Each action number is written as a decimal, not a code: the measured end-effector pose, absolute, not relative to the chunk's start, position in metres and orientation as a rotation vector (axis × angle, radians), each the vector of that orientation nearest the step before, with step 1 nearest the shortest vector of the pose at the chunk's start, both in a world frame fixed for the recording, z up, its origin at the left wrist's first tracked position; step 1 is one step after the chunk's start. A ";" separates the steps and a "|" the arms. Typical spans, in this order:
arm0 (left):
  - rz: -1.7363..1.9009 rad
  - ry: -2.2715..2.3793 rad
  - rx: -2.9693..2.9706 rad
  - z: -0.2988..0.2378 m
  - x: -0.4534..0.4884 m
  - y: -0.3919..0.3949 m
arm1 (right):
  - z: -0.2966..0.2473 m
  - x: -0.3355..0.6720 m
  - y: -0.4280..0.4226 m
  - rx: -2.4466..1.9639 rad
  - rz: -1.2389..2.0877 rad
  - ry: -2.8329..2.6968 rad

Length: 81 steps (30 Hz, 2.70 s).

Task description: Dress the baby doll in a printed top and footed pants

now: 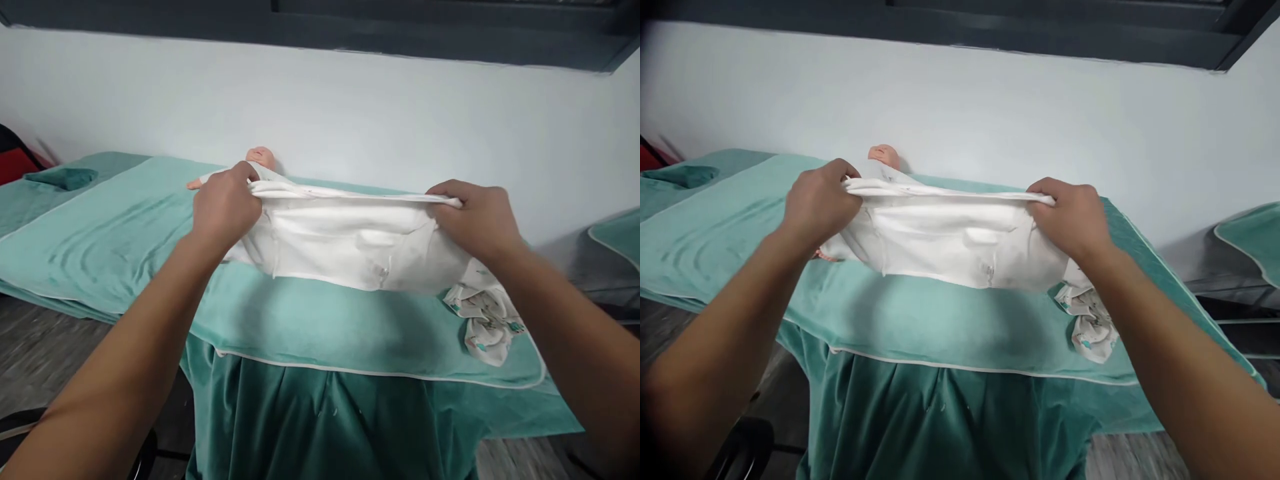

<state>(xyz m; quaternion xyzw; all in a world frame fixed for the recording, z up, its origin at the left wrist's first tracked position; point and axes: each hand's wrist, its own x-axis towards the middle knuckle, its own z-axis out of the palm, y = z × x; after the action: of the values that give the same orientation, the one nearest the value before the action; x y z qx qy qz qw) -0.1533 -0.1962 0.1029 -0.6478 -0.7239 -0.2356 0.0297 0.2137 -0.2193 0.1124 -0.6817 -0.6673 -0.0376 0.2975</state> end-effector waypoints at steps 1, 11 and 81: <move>-0.704 -2.256 -1.999 0.104 -0.153 -0.191 | 0.117 0.216 -0.213 -1.866 -0.087 -1.790; -0.480 -1.935 -2.409 -0.011 -0.066 -0.174 | -0.011 0.135 -0.184 -1.722 -0.173 -2.282; -0.423 -1.875 -2.526 -0.076 -0.031 -0.180 | -0.073 0.107 -0.157 -2.100 -0.050 -2.171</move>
<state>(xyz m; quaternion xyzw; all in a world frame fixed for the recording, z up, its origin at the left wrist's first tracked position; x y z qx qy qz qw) -0.0312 -0.1802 -0.0758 -0.7958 -0.5906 -0.1332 -0.0164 0.1067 -0.1565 -0.0728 -0.6939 -0.7174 -0.0165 0.0604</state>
